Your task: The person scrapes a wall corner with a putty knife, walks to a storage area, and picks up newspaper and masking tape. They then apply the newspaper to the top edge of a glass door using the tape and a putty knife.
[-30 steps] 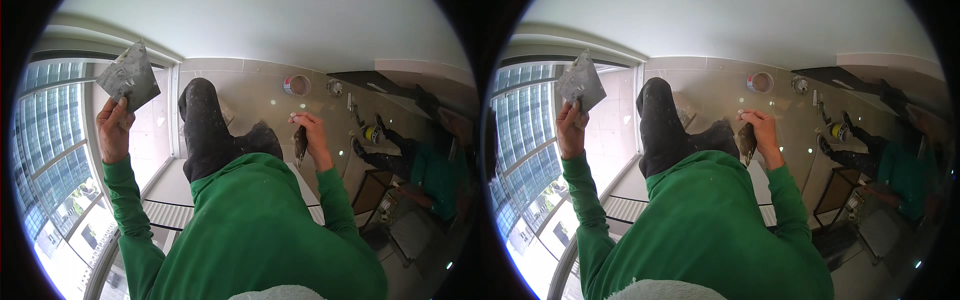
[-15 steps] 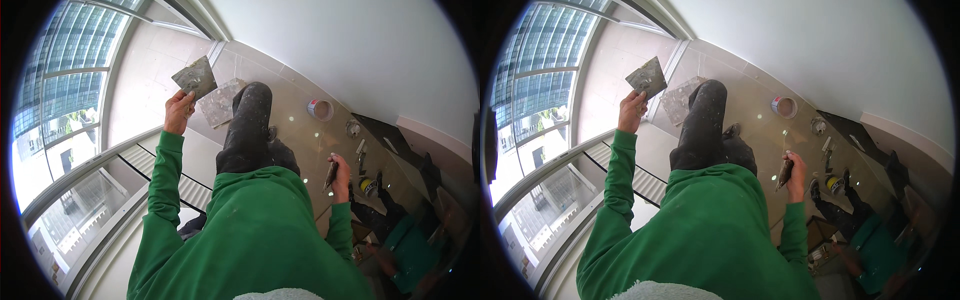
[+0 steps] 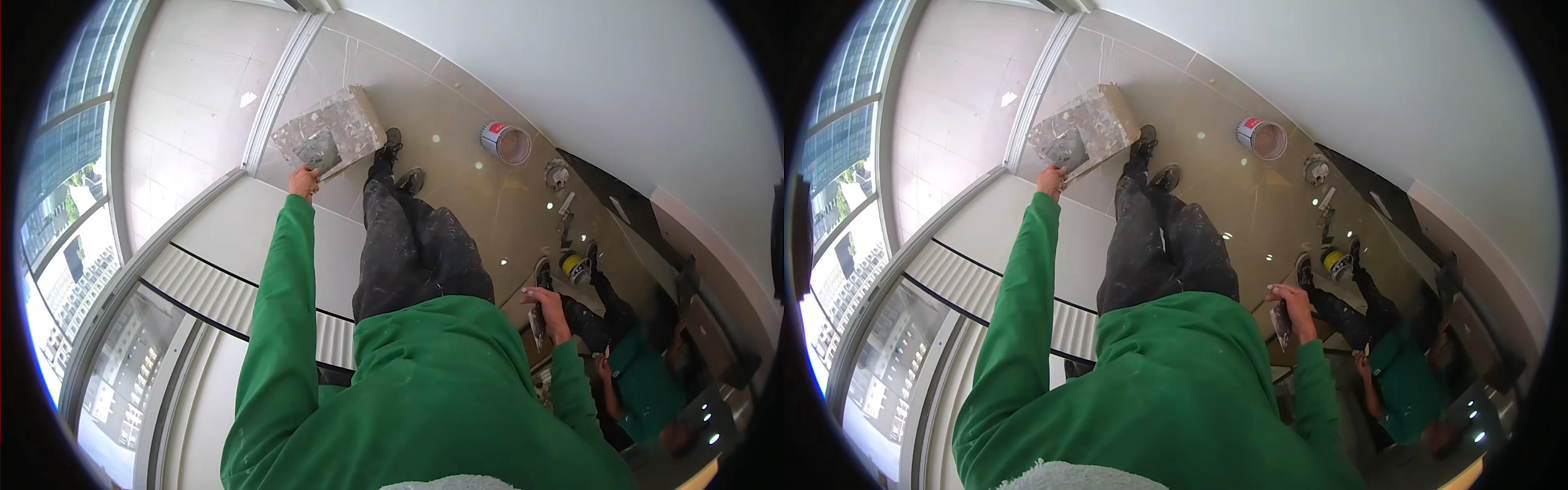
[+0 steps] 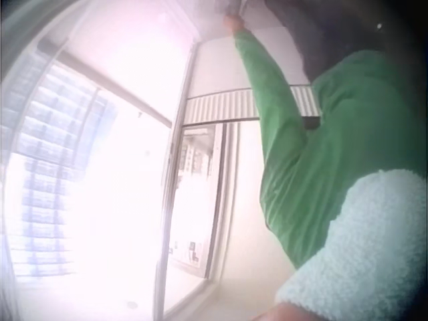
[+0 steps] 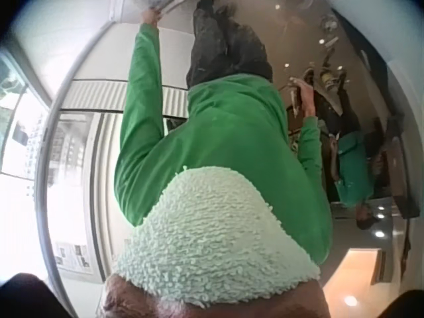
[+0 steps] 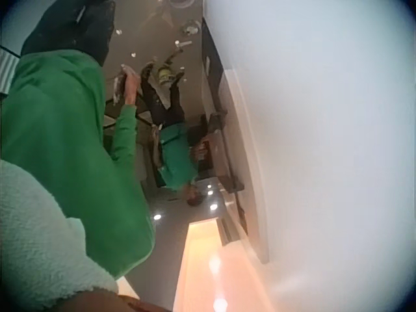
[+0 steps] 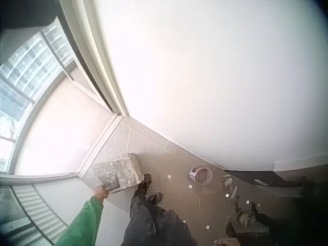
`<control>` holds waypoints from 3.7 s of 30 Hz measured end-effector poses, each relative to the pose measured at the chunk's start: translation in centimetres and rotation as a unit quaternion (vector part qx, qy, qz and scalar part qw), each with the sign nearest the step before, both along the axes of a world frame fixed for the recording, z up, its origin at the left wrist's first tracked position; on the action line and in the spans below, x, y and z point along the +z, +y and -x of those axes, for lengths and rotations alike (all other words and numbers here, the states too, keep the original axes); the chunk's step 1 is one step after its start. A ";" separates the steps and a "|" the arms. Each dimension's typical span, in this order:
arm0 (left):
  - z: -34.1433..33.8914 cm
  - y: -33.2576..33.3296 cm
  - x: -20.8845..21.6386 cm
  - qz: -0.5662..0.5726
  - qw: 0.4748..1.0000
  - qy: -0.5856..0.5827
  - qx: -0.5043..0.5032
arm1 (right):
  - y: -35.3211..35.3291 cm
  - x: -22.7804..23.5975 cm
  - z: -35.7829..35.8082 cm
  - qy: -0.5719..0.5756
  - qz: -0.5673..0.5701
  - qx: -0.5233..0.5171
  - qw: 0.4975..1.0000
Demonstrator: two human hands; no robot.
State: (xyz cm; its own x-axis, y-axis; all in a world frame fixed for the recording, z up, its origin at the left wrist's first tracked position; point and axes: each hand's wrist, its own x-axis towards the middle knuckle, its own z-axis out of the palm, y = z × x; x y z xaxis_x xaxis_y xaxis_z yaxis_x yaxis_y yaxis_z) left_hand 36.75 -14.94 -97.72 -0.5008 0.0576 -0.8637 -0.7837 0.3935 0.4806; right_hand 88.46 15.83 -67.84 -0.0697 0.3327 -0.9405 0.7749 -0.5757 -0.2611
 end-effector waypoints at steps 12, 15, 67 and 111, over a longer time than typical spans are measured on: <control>3.9 -1.4 -12.9 0.012 0.995 -0.096 -0.024 | -7.9 -5.2 -0.1 -0.087 0.061 0.128 0.986; 2.1 -2.8 -11.6 0.170 0.966 -0.014 -0.194 | -6.3 -4.6 2.0 -0.126 0.000 0.203 0.971; -80.0 66.6 15.0 -0.251 -0.430 0.316 -0.807 | -26.2 -16.6 -46.1 -0.273 -0.238 -0.734 0.575; -151.1 27.8 31.9 -0.413 0.111 0.165 -0.889 | -51.0 -12.6 -80.1 0.051 -0.058 -0.978 0.194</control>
